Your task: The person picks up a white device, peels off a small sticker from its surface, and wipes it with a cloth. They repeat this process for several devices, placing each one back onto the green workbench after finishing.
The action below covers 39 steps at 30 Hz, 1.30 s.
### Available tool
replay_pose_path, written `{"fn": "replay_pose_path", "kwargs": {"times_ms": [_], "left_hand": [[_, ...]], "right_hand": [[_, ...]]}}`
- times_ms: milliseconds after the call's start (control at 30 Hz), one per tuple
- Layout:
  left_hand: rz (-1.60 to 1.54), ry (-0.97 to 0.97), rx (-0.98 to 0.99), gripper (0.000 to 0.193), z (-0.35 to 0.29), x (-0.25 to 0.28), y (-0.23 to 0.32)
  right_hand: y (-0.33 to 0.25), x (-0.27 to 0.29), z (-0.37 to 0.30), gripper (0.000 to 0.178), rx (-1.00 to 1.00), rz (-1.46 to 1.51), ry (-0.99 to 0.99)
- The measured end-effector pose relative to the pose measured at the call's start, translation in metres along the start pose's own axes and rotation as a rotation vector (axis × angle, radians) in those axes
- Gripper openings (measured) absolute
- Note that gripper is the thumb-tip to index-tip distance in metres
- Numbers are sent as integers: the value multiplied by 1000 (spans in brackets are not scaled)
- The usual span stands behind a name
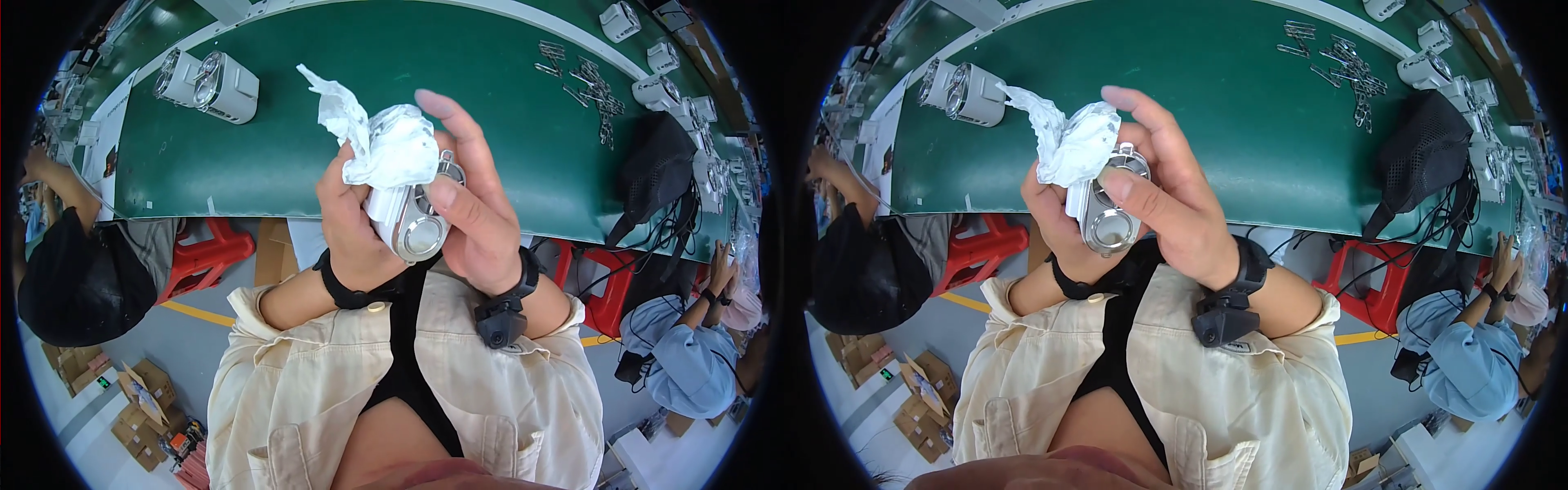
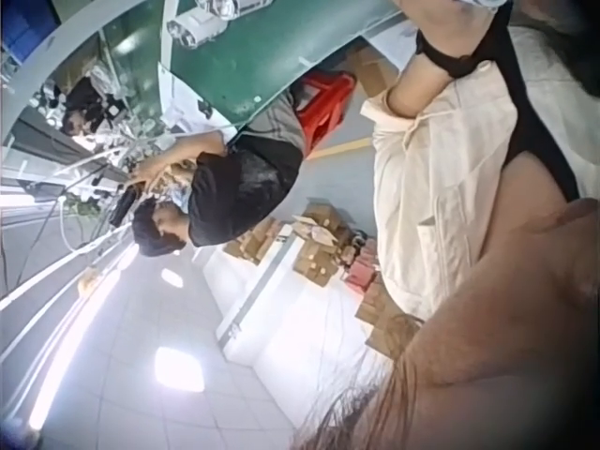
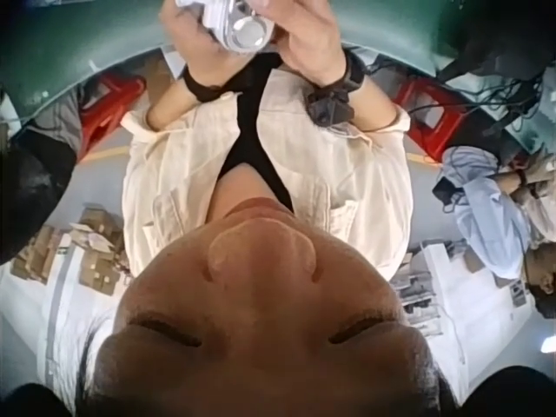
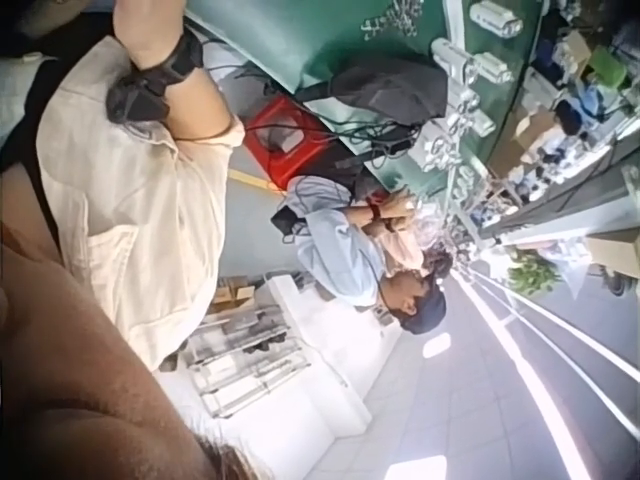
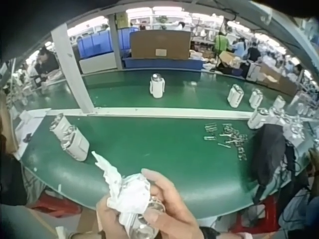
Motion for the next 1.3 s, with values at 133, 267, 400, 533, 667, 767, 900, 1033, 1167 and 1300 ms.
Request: {"fn": "replay_pose_path", "kwargs": {"times_ms": [133,267,400,533,667,767,900,1033,1167,1300], "left_hand": [[67,29,10,80,-2,-1,-1],[131,55,97,89,-9,0,-7],[161,0,110,95,-6,1,-7],[87,31,149,94,-7,-1,-12],[286,-16,119,94,-5,-2,-10],[180,-25,224,92,0,-4,-8],[146,28,192,77,25,2,-19],[4,103,505,43,33,31,-37],[236,5,419,22,41,49,-42],[512,-182,228,15,43,49,-39]], "right_hand": [[2,-3,-1,67,36,-26,71],[1,-5,1,69,-40,37,130],[2,-6,3,72,-101,95,183],[2,0,4,69,-17,-13,151],[-2,4,9,67,49,-169,110],[-10,2,16,65,28,-172,124],[-33,23,47,59,-194,-201,216],[-77,79,115,51,-21,-530,470],[-118,126,197,51,230,-706,630],[-135,202,276,57,343,-913,676]]}}
Point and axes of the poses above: each hand's wrist, its own z-axis towards the middle knuckle, its own x-axis out of the back of the hand, y = z × x, the point moved 3 cm from there along z, towards the middle knuckle, and after that the axes turned 11 degrees about y, right-handed, at the moved point
